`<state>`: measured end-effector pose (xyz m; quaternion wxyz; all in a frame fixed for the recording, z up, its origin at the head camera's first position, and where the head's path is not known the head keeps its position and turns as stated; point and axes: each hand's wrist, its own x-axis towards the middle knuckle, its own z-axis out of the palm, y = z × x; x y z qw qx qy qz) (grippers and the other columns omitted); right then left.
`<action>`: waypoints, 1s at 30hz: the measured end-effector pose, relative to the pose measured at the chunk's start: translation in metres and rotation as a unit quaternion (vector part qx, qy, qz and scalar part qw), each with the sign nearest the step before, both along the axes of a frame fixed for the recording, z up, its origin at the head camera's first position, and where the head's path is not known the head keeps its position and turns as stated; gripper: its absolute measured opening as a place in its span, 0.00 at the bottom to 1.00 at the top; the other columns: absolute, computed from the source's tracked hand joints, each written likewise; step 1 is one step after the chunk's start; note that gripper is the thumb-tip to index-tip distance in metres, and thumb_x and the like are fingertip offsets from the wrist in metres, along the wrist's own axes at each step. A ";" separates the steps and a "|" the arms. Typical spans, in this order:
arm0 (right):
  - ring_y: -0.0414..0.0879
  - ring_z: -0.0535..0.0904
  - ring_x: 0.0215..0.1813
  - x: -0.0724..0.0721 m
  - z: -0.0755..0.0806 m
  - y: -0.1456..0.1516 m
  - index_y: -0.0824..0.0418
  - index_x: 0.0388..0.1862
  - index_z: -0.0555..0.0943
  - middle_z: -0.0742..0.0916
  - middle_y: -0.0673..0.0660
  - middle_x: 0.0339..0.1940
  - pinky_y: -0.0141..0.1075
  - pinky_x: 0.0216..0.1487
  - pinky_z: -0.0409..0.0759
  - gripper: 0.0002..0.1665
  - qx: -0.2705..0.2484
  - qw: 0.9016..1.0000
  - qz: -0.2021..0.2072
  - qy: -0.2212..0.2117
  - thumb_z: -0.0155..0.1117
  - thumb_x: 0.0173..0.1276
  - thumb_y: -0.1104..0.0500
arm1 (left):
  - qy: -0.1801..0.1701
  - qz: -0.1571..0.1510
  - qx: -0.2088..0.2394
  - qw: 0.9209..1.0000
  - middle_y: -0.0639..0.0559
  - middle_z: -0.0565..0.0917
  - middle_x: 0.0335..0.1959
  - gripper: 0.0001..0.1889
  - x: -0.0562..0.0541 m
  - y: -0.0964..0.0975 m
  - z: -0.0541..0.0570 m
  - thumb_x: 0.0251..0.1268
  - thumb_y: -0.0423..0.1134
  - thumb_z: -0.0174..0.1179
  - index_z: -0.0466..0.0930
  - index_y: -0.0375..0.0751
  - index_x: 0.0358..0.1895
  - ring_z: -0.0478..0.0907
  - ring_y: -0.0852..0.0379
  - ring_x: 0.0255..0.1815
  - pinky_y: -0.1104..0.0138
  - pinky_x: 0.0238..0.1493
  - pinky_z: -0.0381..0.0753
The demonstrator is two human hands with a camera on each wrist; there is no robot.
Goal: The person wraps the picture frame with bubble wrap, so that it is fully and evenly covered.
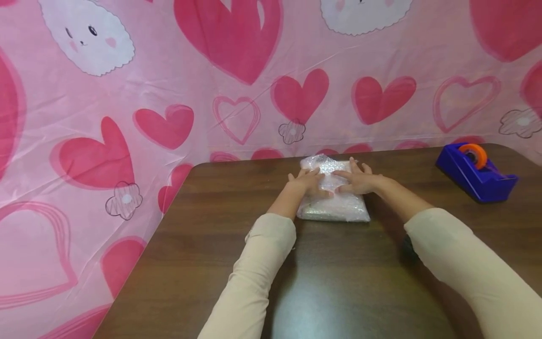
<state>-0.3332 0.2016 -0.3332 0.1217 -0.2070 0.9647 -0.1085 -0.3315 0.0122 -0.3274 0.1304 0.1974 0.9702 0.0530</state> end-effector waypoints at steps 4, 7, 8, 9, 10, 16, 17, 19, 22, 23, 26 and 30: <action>0.78 0.30 0.65 -0.002 0.000 -0.001 0.52 0.74 0.47 0.32 0.73 0.69 0.79 0.47 0.39 0.47 0.004 0.999 -0.045 -0.028 0.50 0.65 0.34 | -0.001 0.004 -0.002 1.000 0.61 0.43 0.74 0.39 0.001 -0.001 -0.001 0.60 0.66 0.48 0.50 0.59 0.73 0.34 0.50 0.73 0.40 0.65 0.36; 0.78 0.31 0.65 -0.005 0.000 0.000 0.54 0.75 0.41 0.32 0.73 0.69 0.79 0.47 0.41 0.53 0.011 0.998 -0.057 -0.035 0.51 0.62 0.32 | -0.003 0.006 -0.003 1.000 0.62 0.43 0.74 0.39 0.001 -0.001 -0.002 0.60 0.66 0.48 0.50 0.60 0.73 0.34 0.51 0.73 0.41 0.65 0.36; 0.78 0.32 0.65 -0.005 0.000 0.000 0.55 0.75 0.40 0.32 0.73 0.69 0.79 0.47 0.41 0.54 0.013 0.997 -0.060 -0.037 0.51 0.61 0.31 | -0.003 0.005 -0.003 1.000 0.62 0.43 0.74 0.38 0.001 0.000 -0.002 0.60 0.66 0.48 0.50 0.60 0.73 0.34 0.51 0.73 0.41 0.65 0.36; 0.78 0.32 0.65 -0.006 0.001 0.001 0.54 0.75 0.40 0.32 0.73 0.69 0.79 0.47 0.41 0.55 0.017 0.997 -0.061 -0.038 0.51 0.61 0.31 | -0.003 0.005 -0.004 1.000 0.62 0.43 0.74 0.38 0.001 0.000 -0.003 0.61 0.66 0.47 0.50 0.60 0.73 0.34 0.51 0.73 0.41 0.65 0.36; 0.78 0.33 0.65 -0.006 0.001 0.001 0.54 0.75 0.40 0.33 0.73 0.69 0.79 0.47 0.41 0.55 0.019 0.997 -0.061 -0.037 0.51 0.61 0.31 | -0.002 0.004 -0.002 1.000 0.62 0.43 0.74 0.38 0.002 0.000 -0.003 0.61 0.66 0.47 0.50 0.60 0.73 0.34 0.51 0.73 0.41 0.65 0.36; 0.75 0.35 0.67 0.002 0.003 -0.001 0.52 0.74 0.48 0.38 0.70 0.72 0.78 0.50 0.37 0.50 0.014 0.998 -0.057 0.028 0.56 0.61 0.35 | 0.004 0.002 -0.003 1.000 0.61 0.44 0.74 0.38 0.002 0.000 0.000 0.61 0.66 0.48 0.50 0.59 0.73 0.34 0.50 0.73 0.40 0.65 0.36; 0.74 0.35 0.67 0.005 0.002 -0.002 0.51 0.74 0.51 0.39 0.69 0.72 0.77 0.50 0.37 0.48 0.013 0.998 -0.052 0.043 0.56 0.61 0.36 | 0.004 0.003 -0.004 1.000 0.61 0.43 0.74 0.38 0.003 0.000 0.000 0.61 0.66 0.47 0.50 0.59 0.73 0.34 0.50 0.73 0.40 0.65 0.36; 0.72 0.36 0.68 0.009 0.002 -0.004 0.49 0.73 0.56 0.41 0.67 0.73 0.77 0.50 0.38 0.43 0.015 0.997 -0.038 0.068 0.57 0.62 0.38 | 0.001 0.005 -0.004 1.000 0.61 0.43 0.74 0.38 0.003 0.000 0.001 0.60 0.66 0.48 0.50 0.59 0.73 0.34 0.50 0.73 0.40 0.65 0.36; 0.70 0.35 0.69 0.013 0.002 -0.006 0.47 0.71 0.60 0.41 0.65 0.74 0.75 0.52 0.37 0.38 0.027 0.996 -0.023 0.078 0.55 0.64 0.40 | -0.001 0.007 -0.002 1.000 0.61 0.43 0.74 0.38 0.003 0.000 0.001 0.61 0.66 0.48 0.50 0.58 0.73 0.34 0.50 0.73 0.40 0.65 0.36; 0.70 0.35 0.69 0.014 0.002 -0.007 0.47 0.71 0.61 0.40 0.65 0.74 0.75 0.52 0.37 0.37 0.031 0.997 -0.019 0.075 0.54 0.65 0.40 | -0.001 0.008 -0.002 1.000 0.61 0.43 0.74 0.38 0.003 0.000 0.001 0.61 0.66 0.48 0.50 0.58 0.73 0.34 0.51 0.73 0.40 0.65 0.36; 0.69 0.33 0.69 0.015 0.003 -0.008 0.48 0.71 0.60 0.39 0.65 0.73 0.75 0.53 0.36 0.35 0.041 0.998 -0.010 0.055 0.51 0.67 0.40 | 0.001 0.004 -0.001 1.000 0.60 0.43 0.74 0.39 0.003 0.000 0.001 0.60 0.66 0.48 0.50 0.57 0.73 0.35 0.50 0.73 0.40 0.65 0.36; 0.71 0.31 0.69 0.016 0.005 -0.007 0.49 0.73 0.56 0.39 0.66 0.73 0.76 0.52 0.34 0.35 0.044 0.999 -0.001 0.023 0.46 0.70 0.41 | 0.005 0.000 -0.003 1.000 0.60 0.43 0.74 0.39 0.002 0.001 0.000 0.60 0.67 0.47 0.50 0.57 0.73 0.35 0.50 0.73 0.40 0.65 0.37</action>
